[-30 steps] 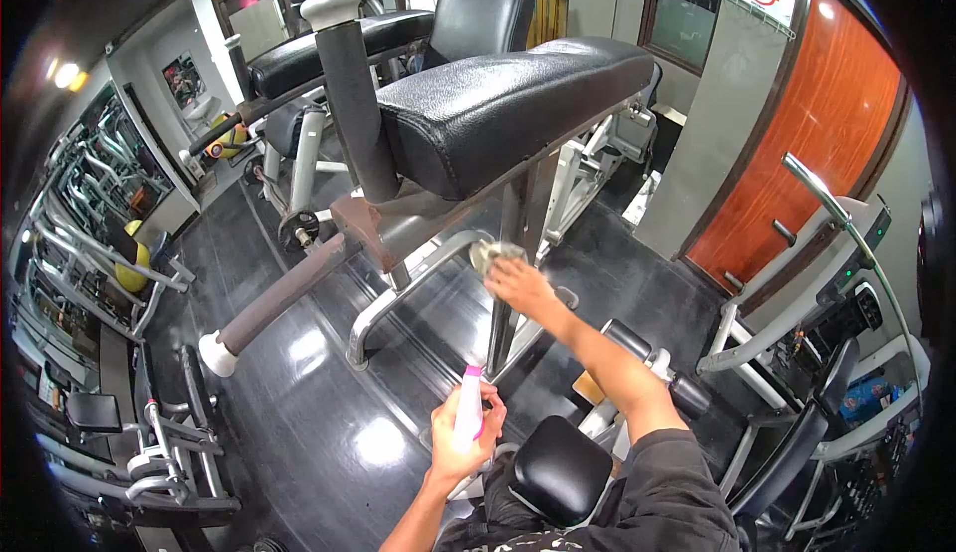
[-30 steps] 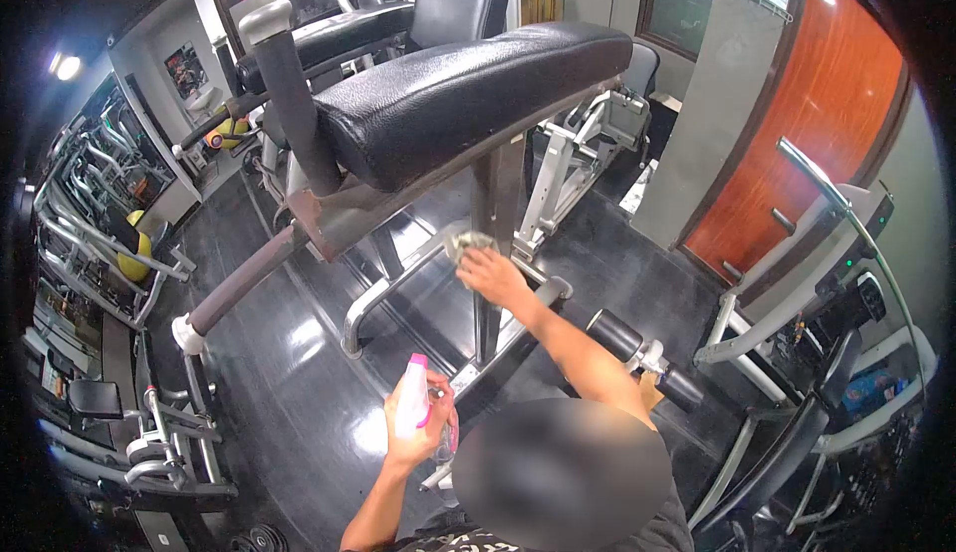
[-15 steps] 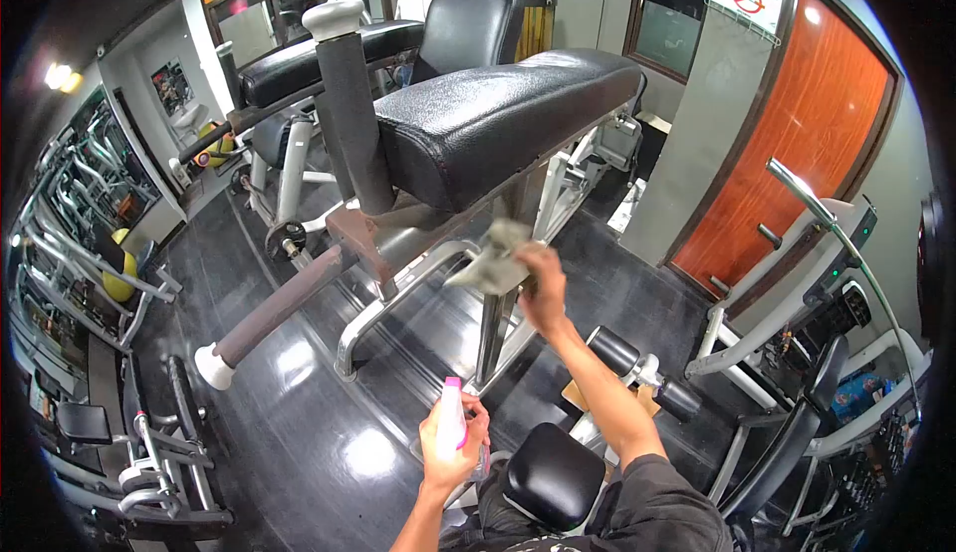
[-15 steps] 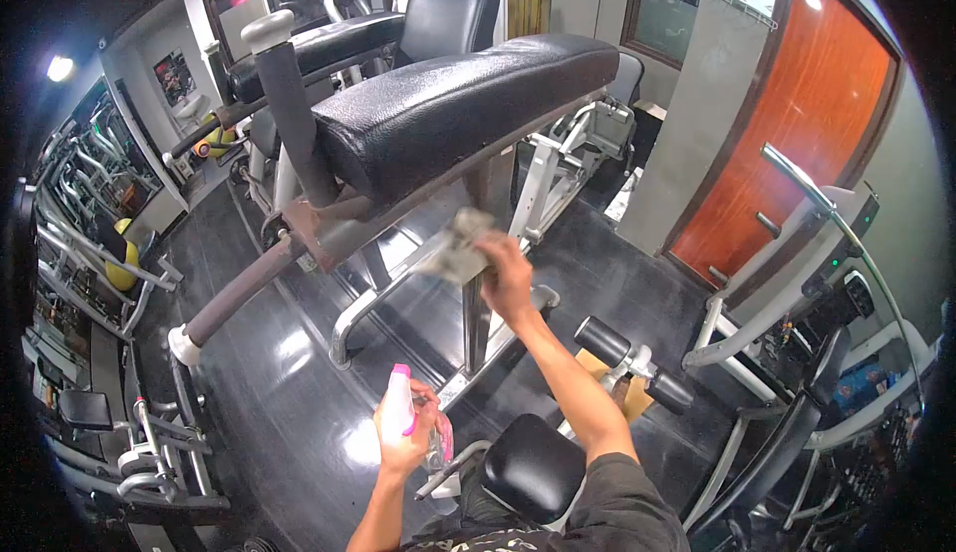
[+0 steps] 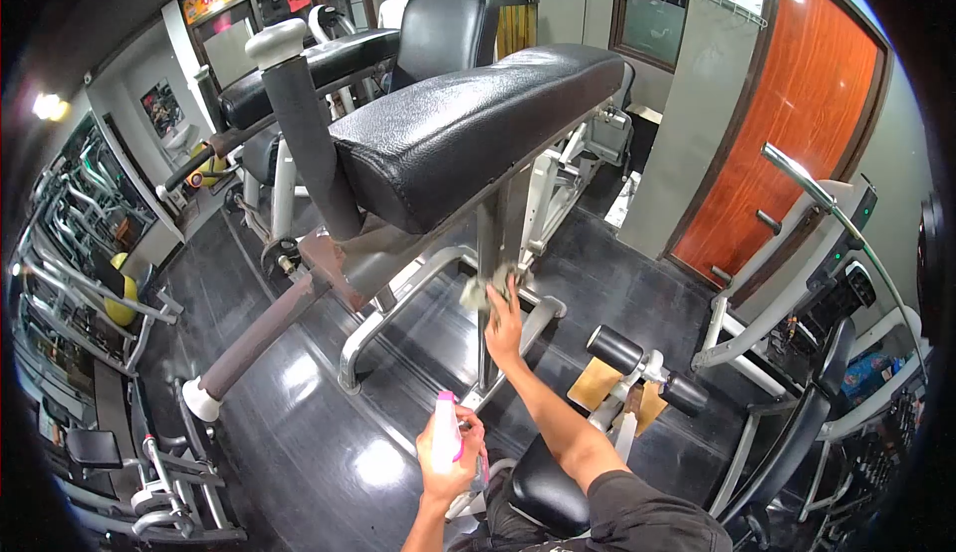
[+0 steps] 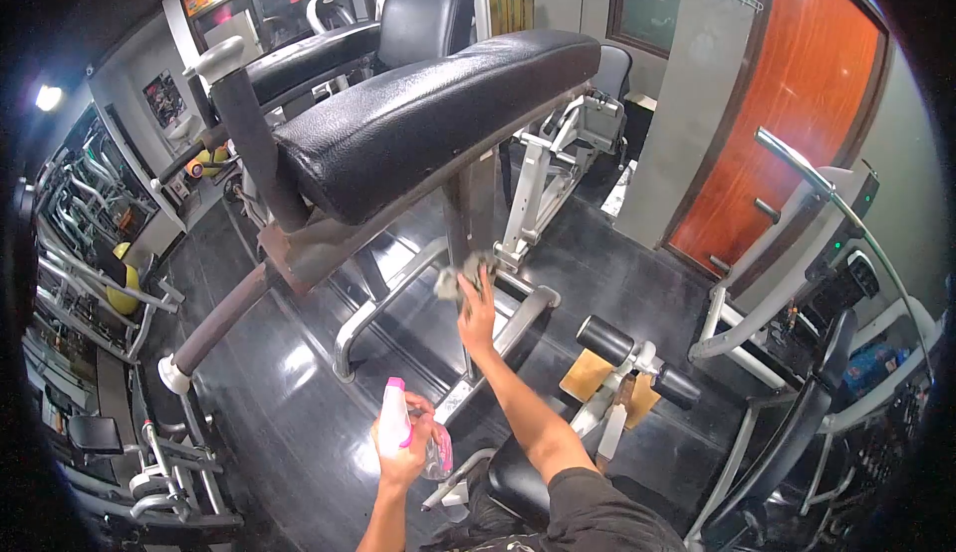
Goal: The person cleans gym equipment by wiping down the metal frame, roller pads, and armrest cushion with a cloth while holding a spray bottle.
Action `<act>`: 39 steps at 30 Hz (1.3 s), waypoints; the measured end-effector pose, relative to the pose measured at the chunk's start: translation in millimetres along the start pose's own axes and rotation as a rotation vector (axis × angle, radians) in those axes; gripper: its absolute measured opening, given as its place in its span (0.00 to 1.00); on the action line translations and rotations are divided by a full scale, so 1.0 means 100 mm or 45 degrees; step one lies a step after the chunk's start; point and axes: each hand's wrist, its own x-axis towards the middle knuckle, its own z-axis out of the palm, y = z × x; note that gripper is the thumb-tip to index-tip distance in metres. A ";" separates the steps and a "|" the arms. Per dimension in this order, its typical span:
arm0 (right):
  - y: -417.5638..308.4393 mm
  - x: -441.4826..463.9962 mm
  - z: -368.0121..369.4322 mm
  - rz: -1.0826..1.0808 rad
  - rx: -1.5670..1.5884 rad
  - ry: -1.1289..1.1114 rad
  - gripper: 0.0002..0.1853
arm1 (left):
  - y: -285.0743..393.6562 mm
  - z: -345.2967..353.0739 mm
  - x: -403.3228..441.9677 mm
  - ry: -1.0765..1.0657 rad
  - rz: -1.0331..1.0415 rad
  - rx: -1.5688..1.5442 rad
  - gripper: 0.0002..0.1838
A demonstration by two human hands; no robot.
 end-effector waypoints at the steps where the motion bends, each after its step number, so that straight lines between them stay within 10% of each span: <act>1: 0.11 -0.16 -0.05 -0.002 0.002 0.004 0.31 | -0.02 -0.03 0.00 -0.003 0.004 0.002 0.12; 6: 0.27 -0.21 -0.26 0.477 0.233 -0.021 0.23 | -0.02 -0.05 -0.01 -0.056 -0.008 0.019 0.10; 15: -0.84 1.50 -0.30 -0.150 0.465 0.241 0.26 | 0.02 -0.01 -0.02 -0.006 0.031 -0.083 0.11; 23: -0.37 0.82 -0.03 -0.188 0.052 0.286 0.17 | 0.01 -0.05 -0.03 -0.047 0.000 0.025 0.09; 30: 0.05 0.27 -0.14 0.721 0.223 -0.089 0.22 | 0.07 0.03 -0.01 -0.032 0.040 -0.017 0.11; 39: -0.96 1.57 -0.19 -0.178 0.245 0.272 0.28 | 0.07 0.04 0.00 -0.076 0.001 0.021 0.09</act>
